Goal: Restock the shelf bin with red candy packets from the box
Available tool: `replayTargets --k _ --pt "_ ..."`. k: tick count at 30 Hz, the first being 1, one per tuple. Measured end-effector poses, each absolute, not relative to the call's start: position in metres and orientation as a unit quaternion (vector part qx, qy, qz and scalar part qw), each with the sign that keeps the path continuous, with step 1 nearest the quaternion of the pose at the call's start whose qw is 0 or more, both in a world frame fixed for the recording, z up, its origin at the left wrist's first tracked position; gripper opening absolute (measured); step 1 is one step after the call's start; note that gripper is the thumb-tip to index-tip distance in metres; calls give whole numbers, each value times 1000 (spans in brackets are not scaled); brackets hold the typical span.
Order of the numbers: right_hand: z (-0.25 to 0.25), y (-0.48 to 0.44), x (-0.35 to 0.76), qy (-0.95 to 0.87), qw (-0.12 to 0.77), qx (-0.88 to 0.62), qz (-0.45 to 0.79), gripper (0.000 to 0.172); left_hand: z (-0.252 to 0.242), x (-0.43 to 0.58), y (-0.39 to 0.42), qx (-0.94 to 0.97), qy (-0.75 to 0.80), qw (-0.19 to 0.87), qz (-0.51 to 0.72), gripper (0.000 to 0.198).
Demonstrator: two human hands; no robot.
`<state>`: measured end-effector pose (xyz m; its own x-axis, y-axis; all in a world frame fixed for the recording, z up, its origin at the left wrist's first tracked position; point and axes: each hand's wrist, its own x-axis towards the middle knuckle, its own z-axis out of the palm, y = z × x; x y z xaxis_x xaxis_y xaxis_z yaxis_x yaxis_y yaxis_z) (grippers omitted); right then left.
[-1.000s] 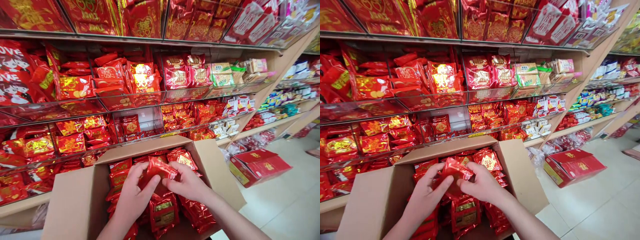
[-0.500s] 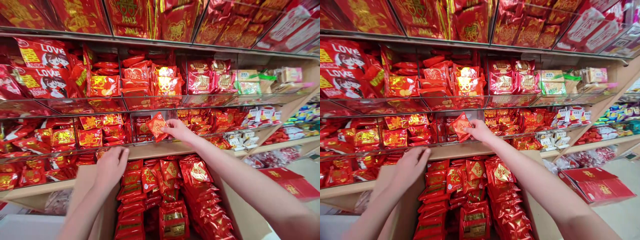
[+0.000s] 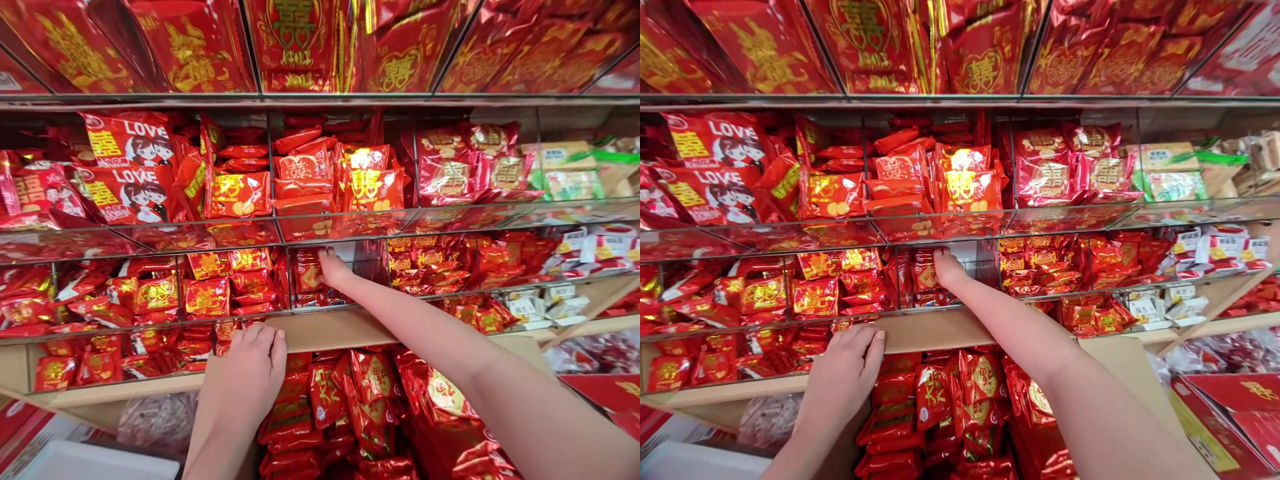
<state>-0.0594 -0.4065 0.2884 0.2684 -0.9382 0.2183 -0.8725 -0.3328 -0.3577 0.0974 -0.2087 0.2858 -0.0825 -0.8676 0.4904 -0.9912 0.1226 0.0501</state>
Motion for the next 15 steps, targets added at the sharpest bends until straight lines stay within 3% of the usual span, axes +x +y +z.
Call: replayTargets --k 4,15 --pt "280 -410 -57 612 94 -760 -196 71 283 99 -211 636 -727 208 155 31" --pt "272 -409 -49 613 132 -760 -173 96 287 95 -210 629 -729 187 195 27"
